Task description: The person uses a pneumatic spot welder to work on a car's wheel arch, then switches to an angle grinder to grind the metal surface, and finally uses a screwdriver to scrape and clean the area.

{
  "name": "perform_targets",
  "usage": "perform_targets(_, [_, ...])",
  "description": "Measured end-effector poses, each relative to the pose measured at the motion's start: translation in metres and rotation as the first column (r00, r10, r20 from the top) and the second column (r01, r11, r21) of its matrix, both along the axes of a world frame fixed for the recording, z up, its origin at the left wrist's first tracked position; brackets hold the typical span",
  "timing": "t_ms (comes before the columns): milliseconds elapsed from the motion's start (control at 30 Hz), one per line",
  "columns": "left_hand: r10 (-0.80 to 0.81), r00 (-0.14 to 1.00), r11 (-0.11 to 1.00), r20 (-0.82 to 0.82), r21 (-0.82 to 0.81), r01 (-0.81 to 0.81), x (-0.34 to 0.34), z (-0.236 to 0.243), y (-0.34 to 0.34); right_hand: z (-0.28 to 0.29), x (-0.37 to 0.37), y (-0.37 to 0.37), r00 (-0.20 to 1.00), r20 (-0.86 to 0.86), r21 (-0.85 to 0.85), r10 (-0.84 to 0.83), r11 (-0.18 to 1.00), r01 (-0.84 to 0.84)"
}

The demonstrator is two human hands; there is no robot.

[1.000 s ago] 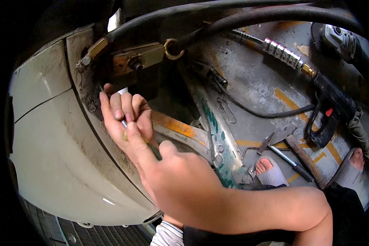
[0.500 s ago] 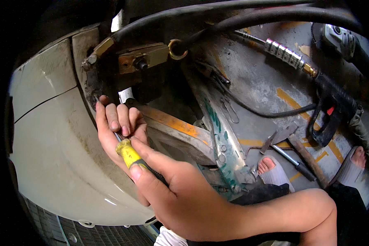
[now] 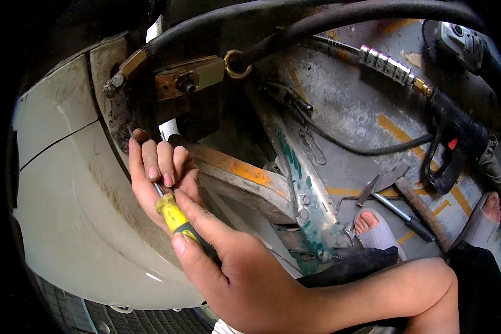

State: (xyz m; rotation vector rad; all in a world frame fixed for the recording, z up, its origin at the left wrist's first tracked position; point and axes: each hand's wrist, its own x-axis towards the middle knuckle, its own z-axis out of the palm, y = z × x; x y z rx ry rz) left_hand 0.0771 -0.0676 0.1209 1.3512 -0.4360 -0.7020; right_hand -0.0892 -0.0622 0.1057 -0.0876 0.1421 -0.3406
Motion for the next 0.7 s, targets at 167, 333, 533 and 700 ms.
perform_targets(167, [-0.043, 0.999, 0.999, 0.011, 0.034, 0.042, 0.012, -0.002, 0.003, -0.003, 0.007, 0.005, 0.997, -0.079, -0.17, -0.013, 0.985, 0.0])
perform_targets(333, [-0.045, 0.996, 0.999, 0.082, 0.026, 0.043, 0.019, -0.01, 0.005, -0.022, 0.029, 0.022, 0.917, -0.259, -0.766, -0.302, 0.643, -0.005])
perform_targets(533, [0.027, 0.986, 0.997, 0.163, 0.067, -0.038, 0.001, -0.012, 0.002, -0.037, 0.013, 0.003, 0.987, -0.095, -0.495, -0.132, 0.866, 0.068])
perform_targets(700, [0.072, 0.974, 0.994, 0.215, 0.069, -0.089, -0.006, -0.004, -0.005, -0.037, 0.01, 0.003, 0.997, -0.035, -0.427, -0.067, 0.903, 0.046])
